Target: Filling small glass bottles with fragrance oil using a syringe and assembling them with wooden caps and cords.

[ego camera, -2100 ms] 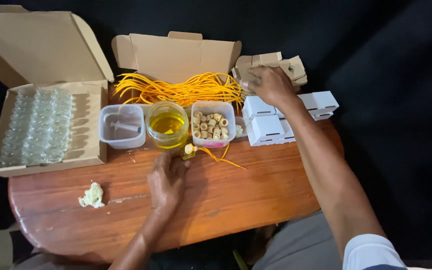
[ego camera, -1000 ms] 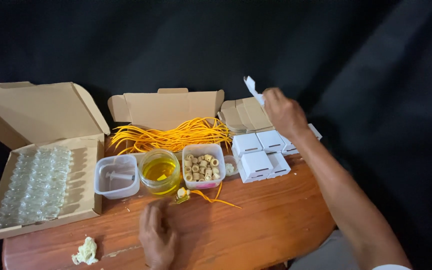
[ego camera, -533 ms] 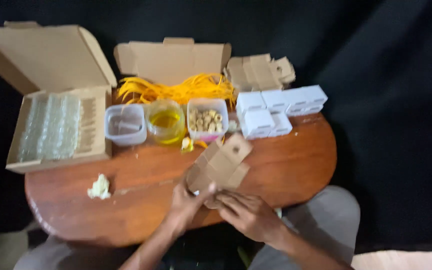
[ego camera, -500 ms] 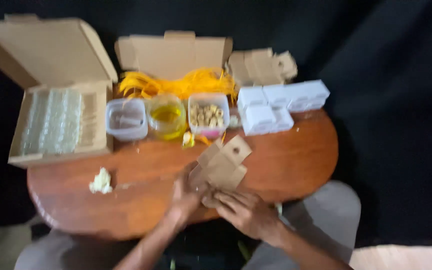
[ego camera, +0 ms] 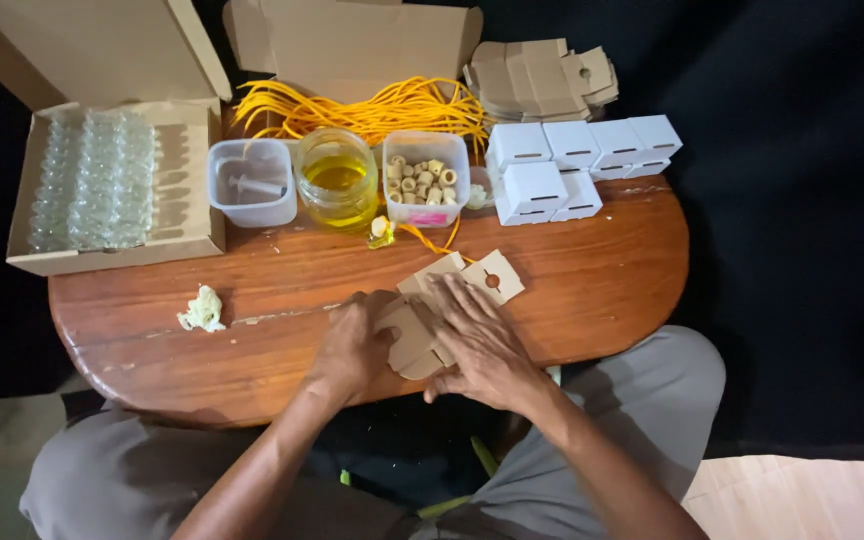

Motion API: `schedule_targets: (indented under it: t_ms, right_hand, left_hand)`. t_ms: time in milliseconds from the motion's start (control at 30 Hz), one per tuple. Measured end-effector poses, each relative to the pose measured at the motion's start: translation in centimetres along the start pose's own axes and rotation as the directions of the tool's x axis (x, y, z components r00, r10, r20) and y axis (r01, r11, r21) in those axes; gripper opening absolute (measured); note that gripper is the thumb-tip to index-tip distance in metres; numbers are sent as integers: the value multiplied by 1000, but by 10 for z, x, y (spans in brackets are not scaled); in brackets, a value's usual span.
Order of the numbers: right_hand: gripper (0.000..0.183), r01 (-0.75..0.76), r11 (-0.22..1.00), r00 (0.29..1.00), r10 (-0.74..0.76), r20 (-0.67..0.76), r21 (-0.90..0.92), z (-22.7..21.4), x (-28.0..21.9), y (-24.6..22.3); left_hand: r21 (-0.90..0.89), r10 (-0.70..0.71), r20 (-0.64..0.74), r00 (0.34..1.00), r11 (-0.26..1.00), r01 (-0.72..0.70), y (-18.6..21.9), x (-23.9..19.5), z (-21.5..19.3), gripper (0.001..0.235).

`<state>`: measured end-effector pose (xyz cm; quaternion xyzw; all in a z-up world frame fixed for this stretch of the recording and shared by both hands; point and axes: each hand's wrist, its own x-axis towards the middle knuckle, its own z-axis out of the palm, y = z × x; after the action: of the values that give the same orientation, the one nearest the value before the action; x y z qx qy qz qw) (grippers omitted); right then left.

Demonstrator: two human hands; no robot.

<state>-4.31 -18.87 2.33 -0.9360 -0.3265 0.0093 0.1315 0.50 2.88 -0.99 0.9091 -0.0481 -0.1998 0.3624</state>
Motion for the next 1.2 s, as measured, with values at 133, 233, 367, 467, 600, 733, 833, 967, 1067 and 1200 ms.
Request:
schedule_targets:
  t_ms: [133,233,367,467,600,733,833,967,1067,1200]
  right_hand:
    - [110,-14,1000,999,14,32,21,-18,-13,4]
    - [126,-143,988,982,149,119,-64,-18,-34,24]
    - [121,-256,960,964,262,43,-112,-25,-43,25]
    - [119,-233,965,971,225,-79,-119,-30,-28,2]
    - [121,-94,994,994,90,-67,-55,-1,-8,-8]
    - [119,-87,995,995,85,-61,-39,-8,-17,1]
    - [119,-168,982,985,169,12,-84,-9,-40,21]
    - [118,-273,955,955,284,85,-119,-19,-64,33]
    - [86,-340,937,933,325,-152,-80,-22,-61,35]
    - [36,-374,920,787,382,-484,119,-19,-46,38]
  left_hand:
    - [13,-5,-11,1000,1000,5,6,-2,-5,46]
    - [-28,19,-32,999,999,-20,5,-2,-9,46]
    - [-11,51,-34,998,999,-52,0,2,-4,44]
    - [8,76,-41,996,997,-76,7,-1,-4,44]
    - [36,81,-24,996,996,-80,11,-6,-12,47]
    - [-4,74,25,997,997,-74,10,-7,-22,46]
    - [59,51,83,995,997,-56,4,1,-17,49]
    - [70,42,87,995,996,-48,2,0,-19,49]
    - [50,43,87,995,998,-47,4,-2,-30,45]
    - [119,27,50,998,992,-33,20,-17,-50,30]
